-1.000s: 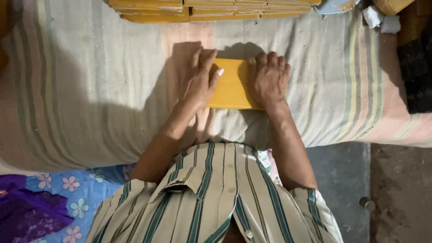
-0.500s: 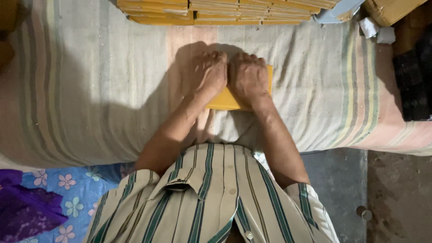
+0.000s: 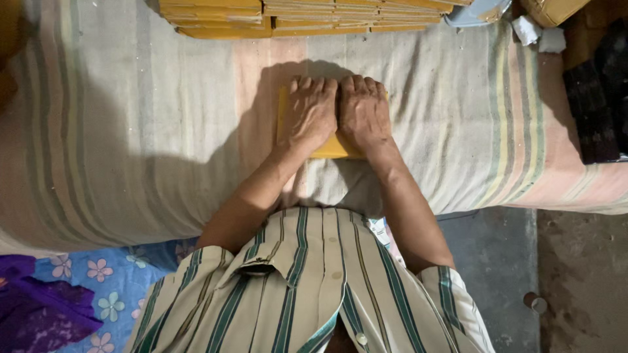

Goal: The person folds flat pre-cut yellow cardboard boxes into open boxes, pressing the sides and creases to shape them, and places each finished box onto a growing stack at the top of the work surface. They repeat the folding cycle one box at a time by hand.

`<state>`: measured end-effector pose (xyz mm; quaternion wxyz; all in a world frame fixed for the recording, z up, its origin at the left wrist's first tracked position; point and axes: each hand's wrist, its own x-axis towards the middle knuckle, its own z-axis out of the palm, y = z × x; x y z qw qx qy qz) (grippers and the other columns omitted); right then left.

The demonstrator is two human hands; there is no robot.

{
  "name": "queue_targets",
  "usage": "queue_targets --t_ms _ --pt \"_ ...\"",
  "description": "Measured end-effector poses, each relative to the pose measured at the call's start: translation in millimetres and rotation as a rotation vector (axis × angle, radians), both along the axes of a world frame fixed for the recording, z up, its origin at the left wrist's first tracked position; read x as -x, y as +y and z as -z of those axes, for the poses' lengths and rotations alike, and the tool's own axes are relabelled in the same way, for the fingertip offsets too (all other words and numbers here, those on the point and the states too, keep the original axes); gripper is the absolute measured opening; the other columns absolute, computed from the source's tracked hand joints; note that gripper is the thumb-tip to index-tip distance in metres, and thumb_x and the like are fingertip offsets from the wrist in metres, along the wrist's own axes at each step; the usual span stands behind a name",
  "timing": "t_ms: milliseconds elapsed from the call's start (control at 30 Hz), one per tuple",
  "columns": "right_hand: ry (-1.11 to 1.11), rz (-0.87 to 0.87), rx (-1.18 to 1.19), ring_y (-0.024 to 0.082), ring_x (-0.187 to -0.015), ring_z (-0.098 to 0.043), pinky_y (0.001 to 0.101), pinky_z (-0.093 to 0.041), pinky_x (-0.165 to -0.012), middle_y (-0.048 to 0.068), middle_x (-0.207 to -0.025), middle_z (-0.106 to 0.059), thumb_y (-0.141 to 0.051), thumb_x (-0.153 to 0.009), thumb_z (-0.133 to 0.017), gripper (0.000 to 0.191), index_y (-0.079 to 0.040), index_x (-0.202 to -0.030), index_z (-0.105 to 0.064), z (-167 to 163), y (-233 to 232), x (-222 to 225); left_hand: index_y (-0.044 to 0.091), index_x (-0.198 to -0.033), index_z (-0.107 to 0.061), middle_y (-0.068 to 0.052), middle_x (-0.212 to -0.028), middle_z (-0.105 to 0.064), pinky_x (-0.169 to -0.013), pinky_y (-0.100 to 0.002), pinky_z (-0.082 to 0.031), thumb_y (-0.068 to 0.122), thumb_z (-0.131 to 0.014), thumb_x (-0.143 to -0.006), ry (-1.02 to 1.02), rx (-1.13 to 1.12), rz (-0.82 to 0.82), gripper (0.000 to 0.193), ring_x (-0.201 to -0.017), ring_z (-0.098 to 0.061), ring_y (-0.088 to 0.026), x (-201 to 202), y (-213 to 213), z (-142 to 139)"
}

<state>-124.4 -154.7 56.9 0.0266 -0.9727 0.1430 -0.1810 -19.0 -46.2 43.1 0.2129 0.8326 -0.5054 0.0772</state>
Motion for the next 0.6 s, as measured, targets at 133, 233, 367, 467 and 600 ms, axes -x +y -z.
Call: queue_targets --t_ms 133,233,367,467,600 --pt "0.151 0.127 -0.064 0.04 -0.101 -0.064 0.0522 -0.045 -0.095 0.025 -0.109 -0.069 -0.022 -0.099 -0.058 0.031 0.004 -0.114 -0.065 0.7 -3.5 6.7 0.004 -0.109 -0.068 -0.018 -0.106 -0.07 -0.098 -0.054 -0.043 0.021 -0.051 -0.103 0.201 -0.117 0.053 0.024 -0.103 -0.063 -0.034 -12.9 5.2 8.6" --pt "0.055 0.149 -0.034 0.041 -0.104 -0.063 0.0544 -0.044 -0.096 0.023 -0.109 -0.07 -0.021 -0.098 -0.059 0.029 0.002 -0.113 -0.067 -0.3 -13.9 13.6 0.005 -0.109 -0.069 -0.019 -0.107 -0.07 -0.1 -0.058 -0.041 0.027 -0.049 -0.105 0.255 -0.105 -0.025 0.03 -0.103 -0.061 -0.036 -33.1 6.4 19.5" --pt "0.036 0.146 0.214 0.038 -0.101 -0.064 0.0563 -0.044 -0.103 0.021 -0.106 -0.07 -0.02 -0.092 -0.059 0.03 0.0 -0.112 -0.067 1.7 -9.0 12.7 0.005 -0.106 -0.069 -0.02 -0.111 -0.069 -0.104 -0.065 -0.034 0.028 -0.048 -0.105 0.213 -0.048 -0.056 0.032 -0.108 -0.059 -0.04 -29.2 5.3 28.1" --pt "-0.007 0.054 0.109 0.04 -0.1 -0.063 0.0518 -0.045 -0.1 0.024 -0.107 -0.068 -0.017 -0.089 -0.057 0.032 0.004 -0.112 -0.065 4.1 0.7 -1.2 0.006 -0.108 -0.068 -0.018 -0.111 -0.069 -0.112 -0.068 -0.027 0.022 -0.05 -0.096 0.096 -0.039 -0.05 0.027 -0.113 -0.06 -0.038 -12.3 -2.5 23.8" --pt "-0.064 -0.014 -0.031 0.04 -0.103 -0.062 0.0491 -0.046 -0.099 0.024 -0.11 -0.067 -0.016 -0.094 -0.057 0.028 0.004 -0.113 -0.064 3.1 6.0 -4.8 0.01 -0.109 -0.067 -0.016 -0.113 -0.069 -0.122 -0.064 -0.023 0.017 -0.054 -0.092 0.068 -0.058 -0.053 0.023 -0.117 -0.06 -0.038 -1.6 4.8 8.2"
